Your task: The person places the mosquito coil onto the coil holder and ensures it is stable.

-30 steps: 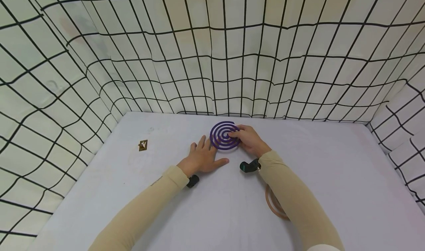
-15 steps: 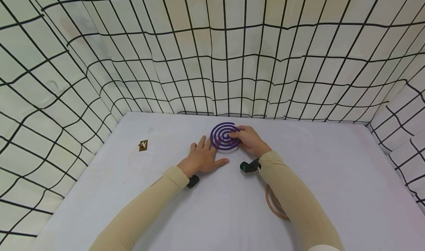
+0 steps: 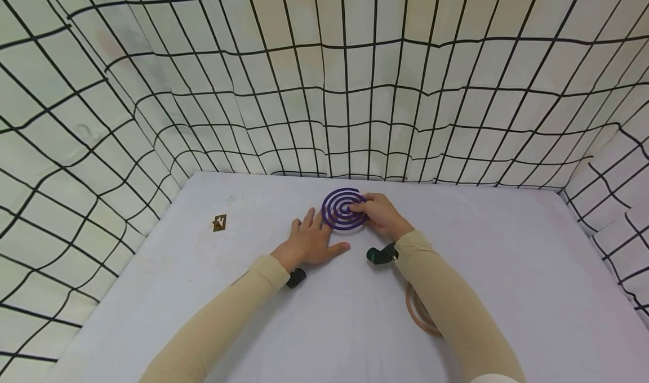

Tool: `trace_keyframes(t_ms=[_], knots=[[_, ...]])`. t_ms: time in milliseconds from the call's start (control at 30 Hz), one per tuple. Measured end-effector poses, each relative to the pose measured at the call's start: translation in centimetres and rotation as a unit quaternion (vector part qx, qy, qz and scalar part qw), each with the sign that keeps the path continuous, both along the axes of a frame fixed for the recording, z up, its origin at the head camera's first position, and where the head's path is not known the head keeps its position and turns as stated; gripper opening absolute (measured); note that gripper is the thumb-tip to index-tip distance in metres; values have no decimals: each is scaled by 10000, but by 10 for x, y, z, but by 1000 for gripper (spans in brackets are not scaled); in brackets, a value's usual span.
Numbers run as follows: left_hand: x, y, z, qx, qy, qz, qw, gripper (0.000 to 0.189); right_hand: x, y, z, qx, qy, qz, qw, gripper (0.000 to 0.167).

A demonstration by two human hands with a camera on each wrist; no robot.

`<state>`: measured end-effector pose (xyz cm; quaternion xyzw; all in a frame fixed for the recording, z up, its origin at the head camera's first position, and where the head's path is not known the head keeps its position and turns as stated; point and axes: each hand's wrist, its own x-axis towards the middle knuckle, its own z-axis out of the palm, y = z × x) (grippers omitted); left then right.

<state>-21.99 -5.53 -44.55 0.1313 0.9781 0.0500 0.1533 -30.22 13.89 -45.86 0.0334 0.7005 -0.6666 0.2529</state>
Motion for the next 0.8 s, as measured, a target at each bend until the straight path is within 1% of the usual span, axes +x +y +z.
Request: trace_keyframes(t_ms=[133,367,600,800], knots=[[0,0,0,52,39,-29,10000,93,2,1,1,61,-9,0,10000,54],[-1,-3,0,-104,145,-136,9997,93,2,1,2,68,20,11,10000,55],[-1,-5,1,52,46,-124,9999,91,0,0,0,51,33,45,10000,57],[-1,-5,2,-5,32,-146,9999,91,-1,1,1,194,96,54,9998,55]])
